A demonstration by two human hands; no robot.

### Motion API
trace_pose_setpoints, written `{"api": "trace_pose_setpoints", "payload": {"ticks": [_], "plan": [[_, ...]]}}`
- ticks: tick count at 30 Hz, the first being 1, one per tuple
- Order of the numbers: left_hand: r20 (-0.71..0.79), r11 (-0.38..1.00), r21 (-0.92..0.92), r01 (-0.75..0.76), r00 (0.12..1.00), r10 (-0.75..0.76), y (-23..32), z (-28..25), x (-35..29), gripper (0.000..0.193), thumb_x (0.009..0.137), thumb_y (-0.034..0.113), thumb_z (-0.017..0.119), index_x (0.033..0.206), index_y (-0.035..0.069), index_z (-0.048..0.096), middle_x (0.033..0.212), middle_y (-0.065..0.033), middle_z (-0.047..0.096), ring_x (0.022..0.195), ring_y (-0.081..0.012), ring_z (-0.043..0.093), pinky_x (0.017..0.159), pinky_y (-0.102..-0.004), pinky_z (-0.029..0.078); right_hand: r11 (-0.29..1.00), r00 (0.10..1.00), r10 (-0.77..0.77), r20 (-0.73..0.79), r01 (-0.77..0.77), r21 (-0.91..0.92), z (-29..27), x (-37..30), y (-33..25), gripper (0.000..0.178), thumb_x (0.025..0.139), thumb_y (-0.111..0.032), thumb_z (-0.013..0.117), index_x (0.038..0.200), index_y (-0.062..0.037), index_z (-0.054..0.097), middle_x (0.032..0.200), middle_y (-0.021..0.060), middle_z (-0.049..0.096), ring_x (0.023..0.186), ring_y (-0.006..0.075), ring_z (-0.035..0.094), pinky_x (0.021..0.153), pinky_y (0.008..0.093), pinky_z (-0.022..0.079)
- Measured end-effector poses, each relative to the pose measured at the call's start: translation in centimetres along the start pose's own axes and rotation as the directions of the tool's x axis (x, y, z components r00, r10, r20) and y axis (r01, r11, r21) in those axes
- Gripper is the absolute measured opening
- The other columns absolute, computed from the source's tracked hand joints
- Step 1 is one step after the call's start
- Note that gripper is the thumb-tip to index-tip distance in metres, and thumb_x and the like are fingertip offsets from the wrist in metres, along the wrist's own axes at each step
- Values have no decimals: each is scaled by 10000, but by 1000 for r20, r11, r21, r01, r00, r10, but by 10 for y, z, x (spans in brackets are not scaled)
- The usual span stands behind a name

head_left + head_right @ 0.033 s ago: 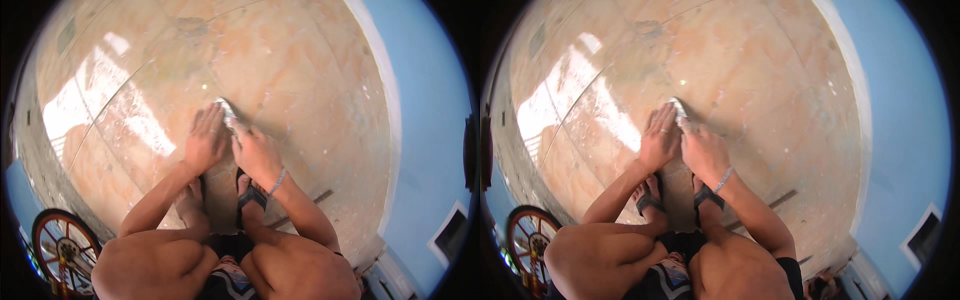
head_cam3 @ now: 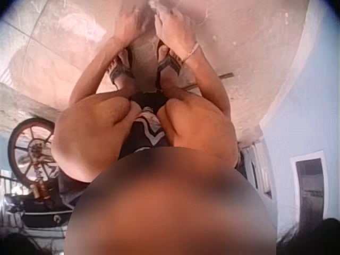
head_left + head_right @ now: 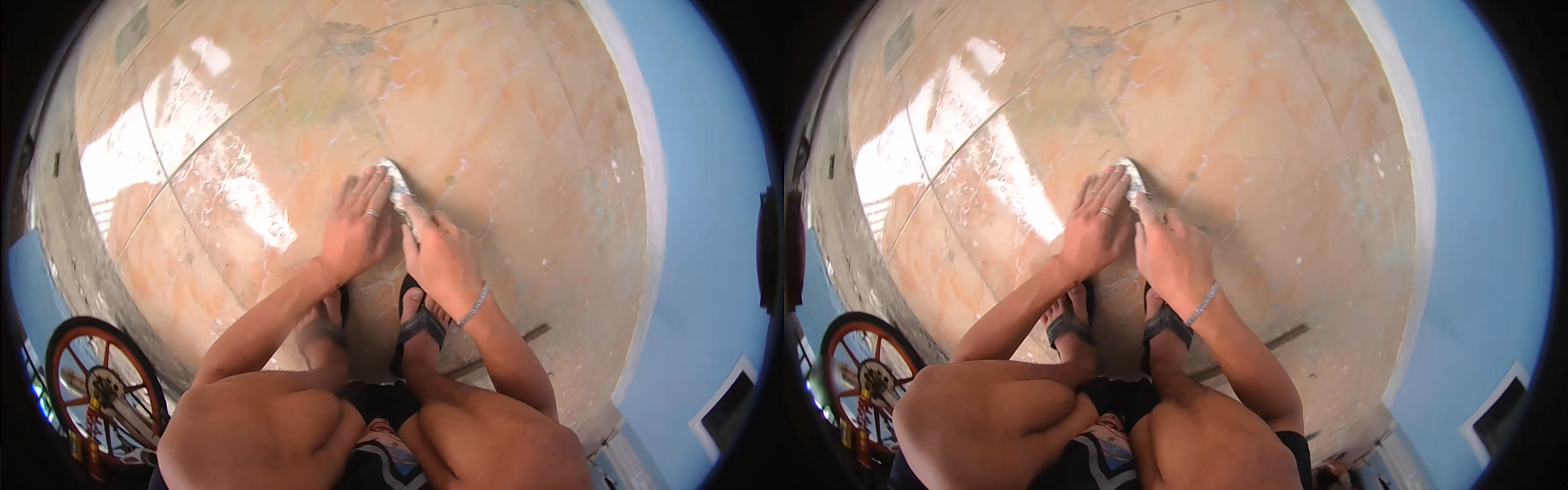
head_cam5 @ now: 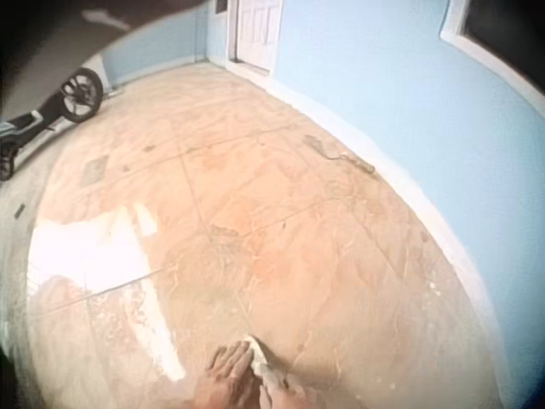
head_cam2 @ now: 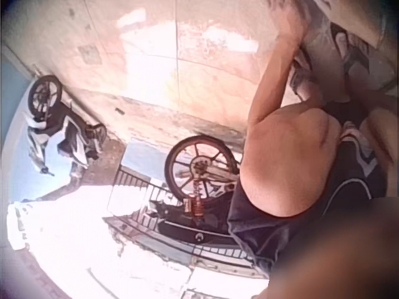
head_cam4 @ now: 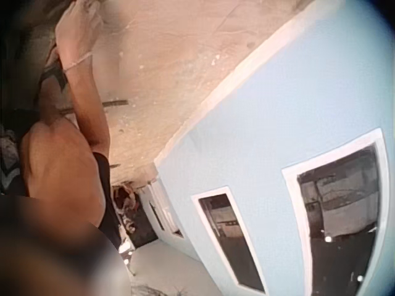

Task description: The person uses a putty knife to apply and smooth grout into the gaps between floor tiles. They repeatedly press the material into the joints and wipe excess from the tile surface.

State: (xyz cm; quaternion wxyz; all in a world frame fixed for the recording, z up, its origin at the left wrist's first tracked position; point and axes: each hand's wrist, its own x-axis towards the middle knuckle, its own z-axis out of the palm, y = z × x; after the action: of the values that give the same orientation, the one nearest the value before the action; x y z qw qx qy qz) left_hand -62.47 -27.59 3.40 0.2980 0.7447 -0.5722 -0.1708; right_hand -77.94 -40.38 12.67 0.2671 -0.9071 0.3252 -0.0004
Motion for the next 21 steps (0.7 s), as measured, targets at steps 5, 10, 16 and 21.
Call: {"api": "trace_pose_setpoints", "payload": {"ticks": [5,10,16,21], "plan": [[159,994,-52,93,984,-84,20,-15,18,776,955,187,738,1650,4,444,1694,-218,481,1606,-392,409,1341,-576,278,986,962,124,243,-92,-138,-29,23,-24,432,1043,-216,671,1448,-68,693,955,228,738,819,433,750,702,517,606],[-68,990,-55,133,988,-137,1,-12,35,779,969,229,739,1653,1,442,1694,-220,479,1617,-387,395,1346,-580,260,999,988,44,145,-39,-35,-21,52,-29,424,1039,-182,669,1426,-10,696,1022,262,747,923,461,741,792,514,601],[23,977,-154,149,989,-147,8,-21,28,796,987,273,736,1661,-10,424,1695,-232,471,1622,-403,381,1349,-588,239,990,961,140,237,-135,-38,-31,54,-54,433,1028,-145,670,1425,28,685,1157,325,756,1044,500,735,909,532,590],[-50,994,-60,86,995,-89,-9,-32,26,815,984,270,736,1669,-15,397,1698,-250,458,1619,-418,381,1345,-580,259,999,995,-26,98,29,-31,-19,62,-53,471,1044,-206,657,1485,-41,652,981,269,751,884,468,750,768,537,606]]}}
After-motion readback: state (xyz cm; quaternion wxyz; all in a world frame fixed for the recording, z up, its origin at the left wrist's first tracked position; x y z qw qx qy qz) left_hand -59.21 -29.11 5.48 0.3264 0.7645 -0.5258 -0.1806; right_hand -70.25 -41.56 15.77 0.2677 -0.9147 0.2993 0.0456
